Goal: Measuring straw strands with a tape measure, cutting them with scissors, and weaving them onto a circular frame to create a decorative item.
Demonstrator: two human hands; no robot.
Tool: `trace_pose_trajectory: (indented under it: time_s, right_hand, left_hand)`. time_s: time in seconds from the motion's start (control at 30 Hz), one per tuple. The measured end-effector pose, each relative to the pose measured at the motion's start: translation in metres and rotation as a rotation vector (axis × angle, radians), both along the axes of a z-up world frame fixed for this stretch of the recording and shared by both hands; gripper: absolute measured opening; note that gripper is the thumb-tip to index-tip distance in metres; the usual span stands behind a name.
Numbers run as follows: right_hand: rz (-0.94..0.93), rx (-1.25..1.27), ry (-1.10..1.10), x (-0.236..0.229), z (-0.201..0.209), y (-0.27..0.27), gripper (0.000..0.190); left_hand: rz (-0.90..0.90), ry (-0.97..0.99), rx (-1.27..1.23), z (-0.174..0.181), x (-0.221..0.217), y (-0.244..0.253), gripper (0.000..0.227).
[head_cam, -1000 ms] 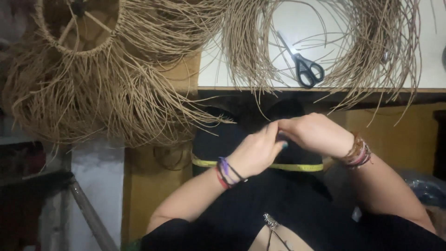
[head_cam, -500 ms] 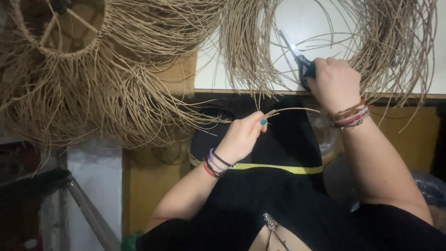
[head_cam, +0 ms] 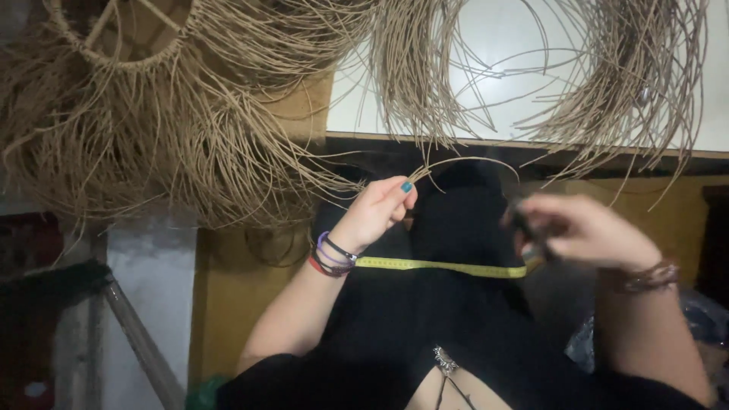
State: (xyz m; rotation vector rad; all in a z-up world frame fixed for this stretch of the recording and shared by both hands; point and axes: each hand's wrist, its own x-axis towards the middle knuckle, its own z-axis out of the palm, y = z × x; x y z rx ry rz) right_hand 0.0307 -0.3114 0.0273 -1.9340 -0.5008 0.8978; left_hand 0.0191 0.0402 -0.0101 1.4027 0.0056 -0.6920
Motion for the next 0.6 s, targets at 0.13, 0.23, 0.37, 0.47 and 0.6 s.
trace_pose_trajectory:
  time_s: [0.13, 0.23, 0.37, 0.47, 0.6]
  right_hand:
    - [-0.021, 0.165, 0.395, -0.031, -0.03, 0.019, 0.055]
    - [-0.165, 0.385, 0.429, -0.047, -0.024, 0.043, 0.066]
    - [-0.157, 0.399, 0.218, -0.053, -0.013, 0.058, 0.068]
    - [-0.106, 0.418, 0.162, -0.056, -0.005, 0.061, 0.065]
    - [-0.074, 0.396, 0.162, -0.062, -0.002, 0.064, 0.065]
  left_hand:
    - [-0.08, -0.082, -0.002, 0.021, -0.016, -0.003, 0.034]
    - [-0.219, -0.149, 0.076, 0.039, -0.03, -0.01, 0.037]
    - [-0.288, -0.246, 0.06, 0.05, -0.043, -0.015, 0.033]
    - [-0.312, -0.264, 0.062, 0.056, -0.05, -0.015, 0.034]
    - [-0.324, -0.309, 0.092, 0.064, -0.053, -0.017, 0.035]
